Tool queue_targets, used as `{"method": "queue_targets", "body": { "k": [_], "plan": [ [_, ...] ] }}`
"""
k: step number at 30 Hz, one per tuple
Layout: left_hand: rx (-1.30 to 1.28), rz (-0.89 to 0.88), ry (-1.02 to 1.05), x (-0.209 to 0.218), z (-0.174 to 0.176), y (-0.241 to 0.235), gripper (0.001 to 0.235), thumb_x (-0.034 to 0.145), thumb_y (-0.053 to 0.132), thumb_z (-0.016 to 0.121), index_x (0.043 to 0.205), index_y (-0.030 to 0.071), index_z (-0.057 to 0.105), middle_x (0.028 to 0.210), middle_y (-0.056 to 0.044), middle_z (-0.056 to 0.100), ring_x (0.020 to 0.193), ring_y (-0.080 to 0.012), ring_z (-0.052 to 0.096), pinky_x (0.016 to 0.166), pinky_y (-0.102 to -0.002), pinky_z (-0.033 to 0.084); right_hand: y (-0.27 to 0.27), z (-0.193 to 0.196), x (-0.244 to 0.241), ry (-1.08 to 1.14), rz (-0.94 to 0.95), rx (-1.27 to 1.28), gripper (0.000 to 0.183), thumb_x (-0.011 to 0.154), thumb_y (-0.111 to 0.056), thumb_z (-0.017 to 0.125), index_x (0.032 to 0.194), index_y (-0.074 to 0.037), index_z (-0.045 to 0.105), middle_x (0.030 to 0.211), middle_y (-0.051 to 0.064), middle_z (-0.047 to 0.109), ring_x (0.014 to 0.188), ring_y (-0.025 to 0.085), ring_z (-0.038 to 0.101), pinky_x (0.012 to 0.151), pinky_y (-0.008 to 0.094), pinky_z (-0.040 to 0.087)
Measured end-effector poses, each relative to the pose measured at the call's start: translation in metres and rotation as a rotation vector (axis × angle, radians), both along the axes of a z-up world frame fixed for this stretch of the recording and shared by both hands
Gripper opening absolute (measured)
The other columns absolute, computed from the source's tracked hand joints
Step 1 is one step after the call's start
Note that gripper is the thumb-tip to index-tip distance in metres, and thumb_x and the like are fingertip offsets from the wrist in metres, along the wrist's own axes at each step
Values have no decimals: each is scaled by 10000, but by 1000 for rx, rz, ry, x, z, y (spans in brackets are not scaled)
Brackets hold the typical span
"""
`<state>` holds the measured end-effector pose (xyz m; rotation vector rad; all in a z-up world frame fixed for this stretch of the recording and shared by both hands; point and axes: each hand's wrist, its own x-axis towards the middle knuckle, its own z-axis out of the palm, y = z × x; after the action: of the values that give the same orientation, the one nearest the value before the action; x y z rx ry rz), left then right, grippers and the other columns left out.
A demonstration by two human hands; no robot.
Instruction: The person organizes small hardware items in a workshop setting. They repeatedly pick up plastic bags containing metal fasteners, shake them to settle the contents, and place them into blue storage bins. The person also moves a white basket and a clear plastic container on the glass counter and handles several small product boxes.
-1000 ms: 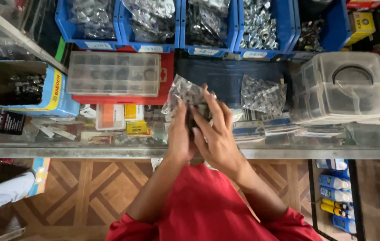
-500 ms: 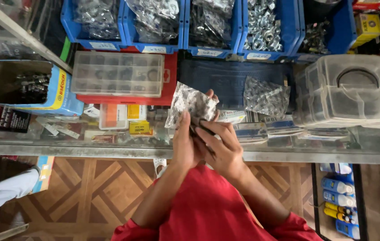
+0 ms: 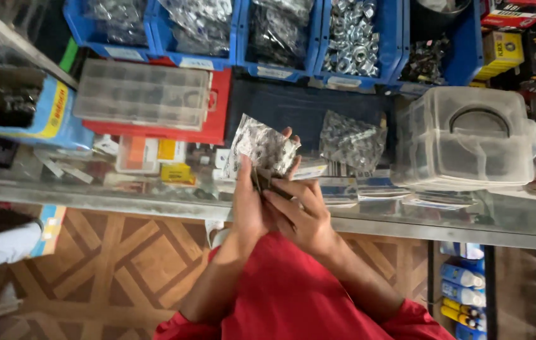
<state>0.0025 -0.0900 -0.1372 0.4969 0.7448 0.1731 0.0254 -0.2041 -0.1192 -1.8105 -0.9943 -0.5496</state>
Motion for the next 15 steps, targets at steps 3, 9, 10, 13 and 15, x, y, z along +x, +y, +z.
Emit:
{"method": "queue_targets", "body": {
  "k": [3, 9, 10, 13, 15],
  "plan": [
    [-189, 60, -164, 3, 59, -28, 784, 882, 619, 611, 1442, 71, 589, 1438, -222, 608, 1189, -341, 656, 1066, -520, 505, -20, 2, 20, -26, -42, -73, 217, 896, -124, 717, 1076, -184, 822, 1150, 72, 727, 999, 334, 700, 852, 447, 581],
    [-128, 49, -390, -2, 14, -68, 849, 967, 639, 517, 1572, 52, 418, 1613, -243, 378, 1502, -410, 326, 1234, -585, 246, -38, 48, 45, -86, -134, 23, 175, 900, -32, 817, 1073, -41, 794, 1094, 119, 718, 912, 338, 700, 747, 411, 605],
    [-118, 32, -380, -1, 16, -73, 851, 983, 664, 444, 1576, 55, 407, 1630, -227, 359, 1510, -373, 326, 1249, -557, 235, -38, 62, 40, -74, 65, -70, 95, 839, 5, 756, 929, -14, 733, 943, 108, 683, 716, 228, 580, 600, 321, 487],
    [-164, 104, -337, 1, 8, -80, 896, 947, 715, 431, 1574, 74, 409, 1631, -195, 380, 1495, -335, 372, 1261, -529, 239, -49, 32, 31, -74, 221, -134, 60, 851, -24, 711, 908, -21, 728, 929, 128, 683, 713, 252, 563, 644, 339, 475],
    [-225, 188, -296, 5, 23, -86, 937, 894, 740, 491, 1567, 91, 423, 1616, -179, 421, 1472, -333, 419, 1257, -528, 254, -58, 16, 38, -79, 172, -109, 126, 925, -90, 727, 1031, -56, 785, 1067, 159, 719, 908, 385, 668, 835, 445, 582]
  ]
}}
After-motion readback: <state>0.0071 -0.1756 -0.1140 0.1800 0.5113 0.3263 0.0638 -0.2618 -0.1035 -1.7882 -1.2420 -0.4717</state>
